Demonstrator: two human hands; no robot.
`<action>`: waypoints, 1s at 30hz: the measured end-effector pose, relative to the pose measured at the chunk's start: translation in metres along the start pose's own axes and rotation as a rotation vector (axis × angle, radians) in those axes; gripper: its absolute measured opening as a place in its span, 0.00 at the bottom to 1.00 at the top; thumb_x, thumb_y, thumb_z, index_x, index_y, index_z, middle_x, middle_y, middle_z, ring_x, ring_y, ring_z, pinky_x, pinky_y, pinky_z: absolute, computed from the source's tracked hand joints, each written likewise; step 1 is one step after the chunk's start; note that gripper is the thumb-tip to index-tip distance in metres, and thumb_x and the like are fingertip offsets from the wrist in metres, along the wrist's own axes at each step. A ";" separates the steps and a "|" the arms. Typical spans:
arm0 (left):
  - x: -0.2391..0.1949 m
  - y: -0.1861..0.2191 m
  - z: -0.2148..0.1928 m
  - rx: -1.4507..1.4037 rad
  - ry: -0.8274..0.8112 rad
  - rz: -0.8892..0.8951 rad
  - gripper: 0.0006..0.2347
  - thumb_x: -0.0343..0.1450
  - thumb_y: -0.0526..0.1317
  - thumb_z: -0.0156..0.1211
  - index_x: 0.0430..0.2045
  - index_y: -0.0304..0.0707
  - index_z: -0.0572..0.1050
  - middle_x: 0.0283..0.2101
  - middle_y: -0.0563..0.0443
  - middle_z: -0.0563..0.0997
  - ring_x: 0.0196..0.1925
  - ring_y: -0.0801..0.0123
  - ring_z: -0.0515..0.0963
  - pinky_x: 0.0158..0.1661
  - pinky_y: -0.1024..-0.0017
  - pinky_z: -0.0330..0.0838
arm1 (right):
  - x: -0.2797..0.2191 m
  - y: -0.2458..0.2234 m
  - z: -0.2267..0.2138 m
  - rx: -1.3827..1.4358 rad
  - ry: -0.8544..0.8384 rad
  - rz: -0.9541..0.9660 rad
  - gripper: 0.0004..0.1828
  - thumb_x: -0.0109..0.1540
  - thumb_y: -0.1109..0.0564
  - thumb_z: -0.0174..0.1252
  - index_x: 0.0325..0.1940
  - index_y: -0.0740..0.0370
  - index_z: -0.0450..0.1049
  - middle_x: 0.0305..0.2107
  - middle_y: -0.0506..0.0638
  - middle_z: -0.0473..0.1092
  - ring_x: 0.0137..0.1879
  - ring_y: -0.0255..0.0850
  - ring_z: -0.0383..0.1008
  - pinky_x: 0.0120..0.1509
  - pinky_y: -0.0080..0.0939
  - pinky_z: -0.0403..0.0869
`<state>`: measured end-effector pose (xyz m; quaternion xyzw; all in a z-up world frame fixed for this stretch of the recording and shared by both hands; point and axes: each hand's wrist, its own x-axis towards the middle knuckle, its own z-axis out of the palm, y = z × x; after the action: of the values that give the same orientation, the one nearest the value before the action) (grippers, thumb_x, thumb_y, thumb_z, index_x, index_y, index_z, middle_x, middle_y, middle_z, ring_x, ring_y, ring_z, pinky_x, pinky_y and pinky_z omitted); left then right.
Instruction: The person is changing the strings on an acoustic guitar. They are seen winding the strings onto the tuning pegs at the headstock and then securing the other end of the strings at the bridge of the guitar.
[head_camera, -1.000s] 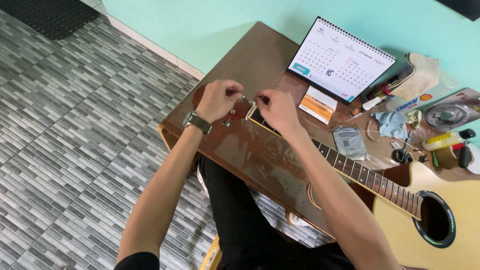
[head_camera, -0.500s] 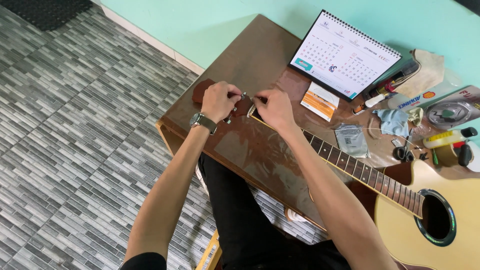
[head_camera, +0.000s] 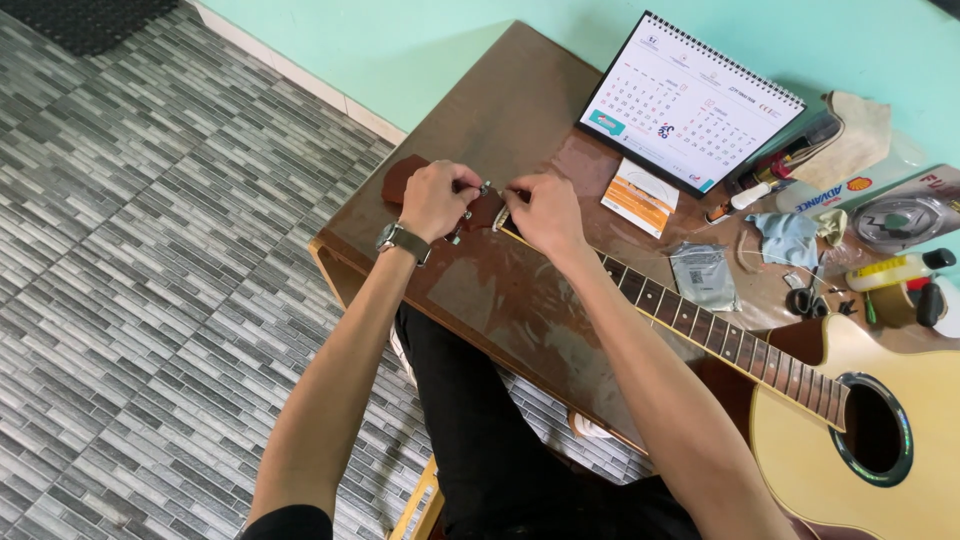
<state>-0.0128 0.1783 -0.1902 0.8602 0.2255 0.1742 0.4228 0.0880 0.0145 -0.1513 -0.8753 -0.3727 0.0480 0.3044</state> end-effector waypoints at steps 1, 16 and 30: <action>0.000 -0.001 0.001 -0.005 -0.002 -0.006 0.05 0.68 0.39 0.68 0.33 0.55 0.85 0.36 0.56 0.82 0.46 0.56 0.83 0.47 0.58 0.80 | 0.000 0.000 0.000 0.005 -0.001 0.000 0.10 0.61 0.52 0.60 0.42 0.46 0.85 0.35 0.53 0.80 0.48 0.58 0.79 0.50 0.56 0.79; 0.002 -0.011 0.001 -0.083 0.014 0.098 0.06 0.67 0.34 0.68 0.34 0.44 0.84 0.34 0.49 0.81 0.41 0.56 0.83 0.42 0.60 0.81 | 0.004 -0.024 -0.003 -0.089 -0.071 0.001 0.10 0.62 0.50 0.60 0.43 0.48 0.85 0.38 0.55 0.80 0.52 0.63 0.78 0.56 0.62 0.77; -0.001 -0.005 0.004 -0.037 0.015 0.092 0.06 0.68 0.37 0.69 0.36 0.50 0.84 0.36 0.53 0.81 0.42 0.59 0.83 0.44 0.63 0.79 | -0.003 -0.002 0.002 0.072 0.013 -0.015 0.09 0.60 0.50 0.61 0.42 0.44 0.84 0.37 0.49 0.80 0.51 0.57 0.78 0.53 0.57 0.77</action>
<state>-0.0131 0.1778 -0.1969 0.8605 0.1855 0.2038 0.4285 0.0844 0.0143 -0.1522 -0.8612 -0.3754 0.0536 0.3385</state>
